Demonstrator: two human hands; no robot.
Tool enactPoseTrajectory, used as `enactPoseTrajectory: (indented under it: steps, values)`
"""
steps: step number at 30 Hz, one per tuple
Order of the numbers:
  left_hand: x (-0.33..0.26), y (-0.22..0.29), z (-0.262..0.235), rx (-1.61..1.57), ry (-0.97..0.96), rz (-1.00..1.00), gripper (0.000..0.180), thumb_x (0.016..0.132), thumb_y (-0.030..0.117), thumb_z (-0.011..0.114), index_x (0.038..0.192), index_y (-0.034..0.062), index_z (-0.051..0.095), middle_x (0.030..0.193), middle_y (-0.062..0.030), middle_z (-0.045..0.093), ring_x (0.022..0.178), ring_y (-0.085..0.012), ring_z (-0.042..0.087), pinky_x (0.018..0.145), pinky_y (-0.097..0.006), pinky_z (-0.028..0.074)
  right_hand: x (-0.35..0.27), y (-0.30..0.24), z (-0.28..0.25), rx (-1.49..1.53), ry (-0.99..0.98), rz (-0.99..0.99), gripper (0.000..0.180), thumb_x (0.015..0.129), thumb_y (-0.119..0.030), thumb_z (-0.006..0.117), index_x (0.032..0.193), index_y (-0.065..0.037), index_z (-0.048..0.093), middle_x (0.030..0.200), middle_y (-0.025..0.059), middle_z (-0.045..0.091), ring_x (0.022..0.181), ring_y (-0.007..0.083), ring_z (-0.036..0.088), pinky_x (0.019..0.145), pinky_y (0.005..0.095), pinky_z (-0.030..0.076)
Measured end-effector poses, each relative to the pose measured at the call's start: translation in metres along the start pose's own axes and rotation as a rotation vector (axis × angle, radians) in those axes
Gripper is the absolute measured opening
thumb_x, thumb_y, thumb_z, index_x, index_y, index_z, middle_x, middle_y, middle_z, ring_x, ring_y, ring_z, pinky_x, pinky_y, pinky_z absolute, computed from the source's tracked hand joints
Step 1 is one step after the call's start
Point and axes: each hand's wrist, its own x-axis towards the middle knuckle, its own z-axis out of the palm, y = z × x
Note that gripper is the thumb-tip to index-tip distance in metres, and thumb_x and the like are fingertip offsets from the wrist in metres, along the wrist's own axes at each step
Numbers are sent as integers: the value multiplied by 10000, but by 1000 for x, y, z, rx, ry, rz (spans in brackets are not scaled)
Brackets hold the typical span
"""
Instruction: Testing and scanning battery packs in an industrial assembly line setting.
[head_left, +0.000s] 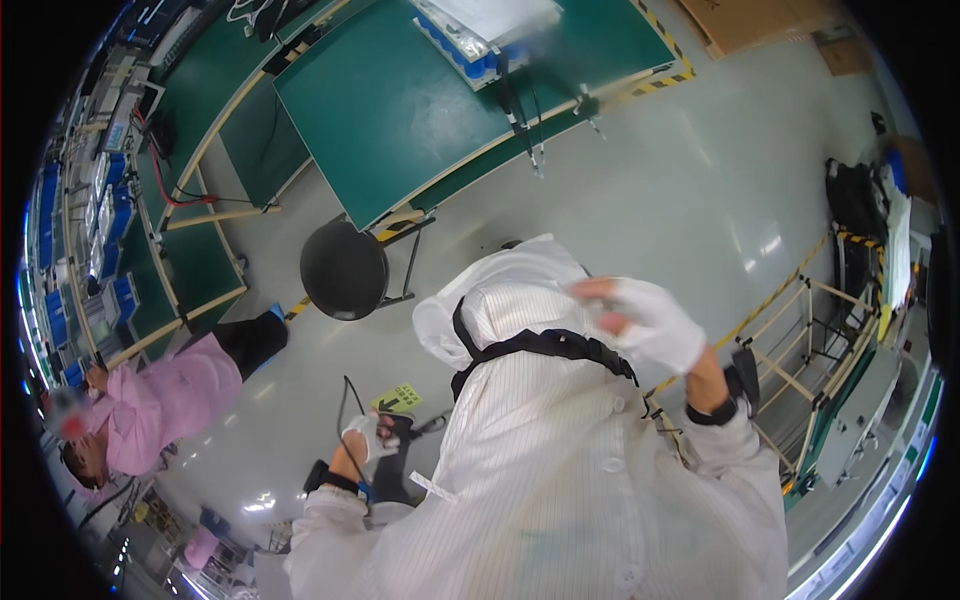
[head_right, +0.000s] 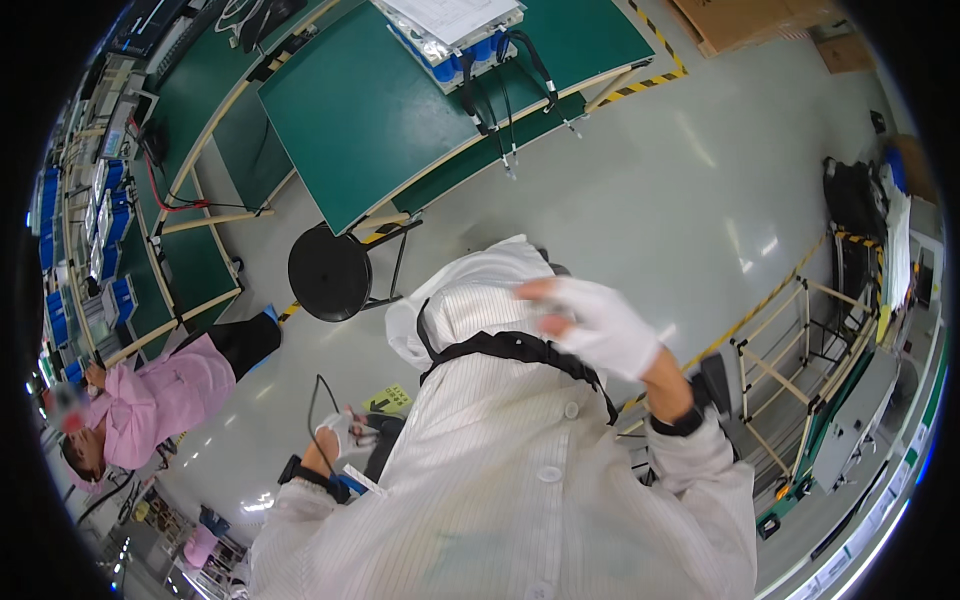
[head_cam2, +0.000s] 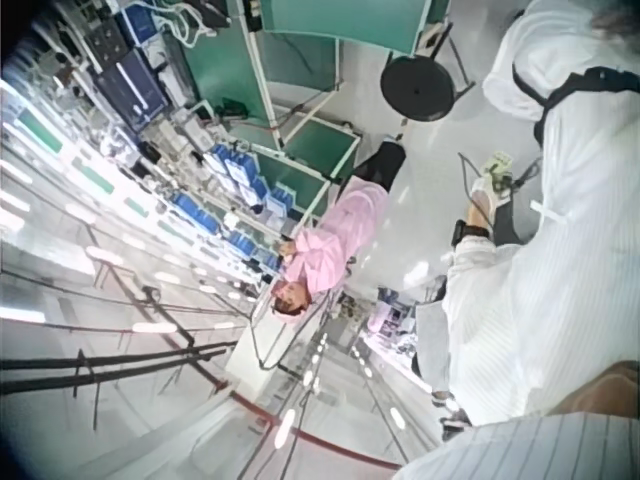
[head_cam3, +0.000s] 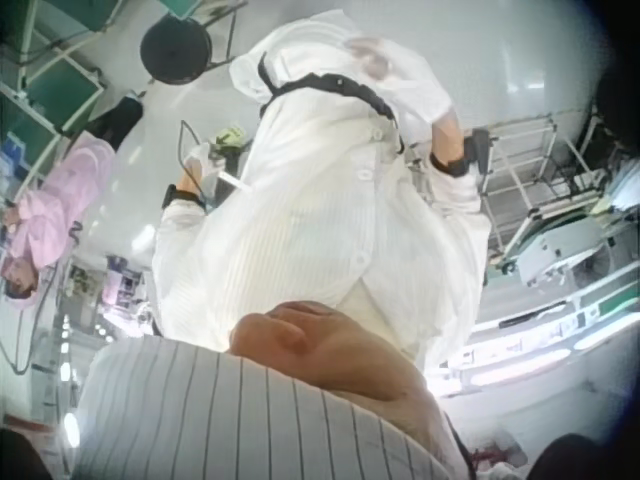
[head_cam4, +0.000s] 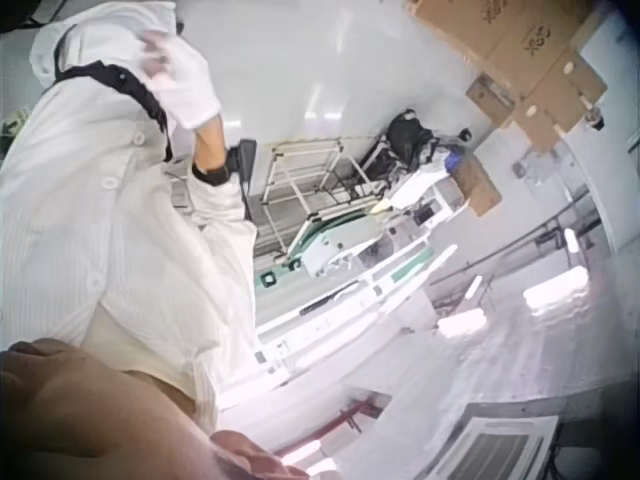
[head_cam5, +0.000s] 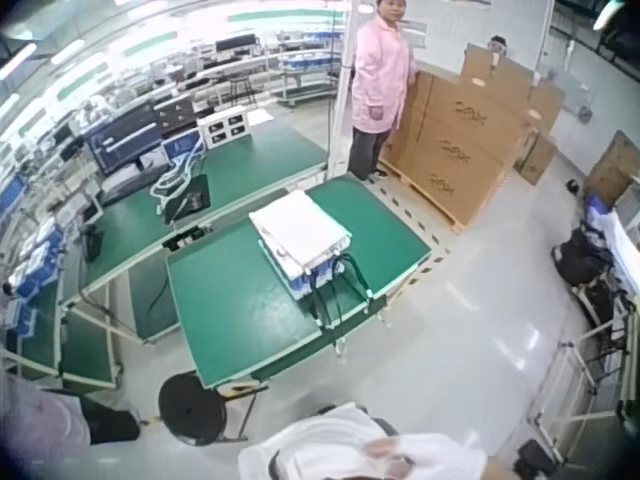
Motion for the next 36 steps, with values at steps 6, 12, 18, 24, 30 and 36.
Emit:
enactPoseTrajectory:
  steps: [6, 12, 18, 24, 30, 36]
  values:
    - [-107, -14, 119, -311, -520, -20, 143, 949, 102, 430, 962, 62, 566, 961, -127, 621, 718, -159, 562, 788, -514, 518, -115, 85, -54, 220, 376, 390, 357, 921, -277, 539, 1144, -4, 595, 1081, 84, 634, 976, 173, 573, 871, 299, 434]
    - [-156, -28, 214, 135, -627, 90, 312, 906, 20, 466, 1204, -70, 494, 1063, -127, 615, 915, -174, 614, 800, -287, 513, -108, 96, -73, 156, 347, 533, 245, 881, -119, 550, 1094, -18, 618, 1037, 83, 647, 952, 154, 578, 844, 274, 444]
    - [-163, -21, 227, -328, -518, 109, 300, 895, -3, 472, 1187, -59, 508, 1059, -125, 616, 906, -173, 614, 787, -286, 512, 12, 46, -43, 69, -243, -327, 226, 801, -96, 581, 1013, -38, 636, 1049, 139, 634, 1001, 303, 589, 841, 363, 470]
    - [-158, -21, 240, -469, -563, 257, 326, 866, -2, 520, 1190, -22, 494, 997, -84, 623, 825, -163, 609, 767, -287, 516, 84, 10, 15, -599, -777, -83, 216, 780, -175, 607, 910, -28, 697, 904, 204, 651, 838, 367, 631, 736, 414, 502]
    - [-150, -5, 233, -463, -580, 346, 318, 866, 22, 544, 1184, 16, 528, 970, -56, 620, 813, -160, 597, 762, -265, 503, 131, -2, 14, -885, -962, -180, 191, 746, -106, 596, 876, -28, 712, 847, 210, 667, 789, 368, 651, 700, 411, 524]
    - [-156, 41, 226, -490, -352, 460, 259, 875, 44, 559, 1130, 3, 580, 966, -46, 625, 809, -131, 585, 759, -245, 484, 169, -2, 26, -887, -869, -296, 169, 767, -88, 571, 859, -30, 701, 847, 197, 672, 802, 365, 653, 711, 411, 522]
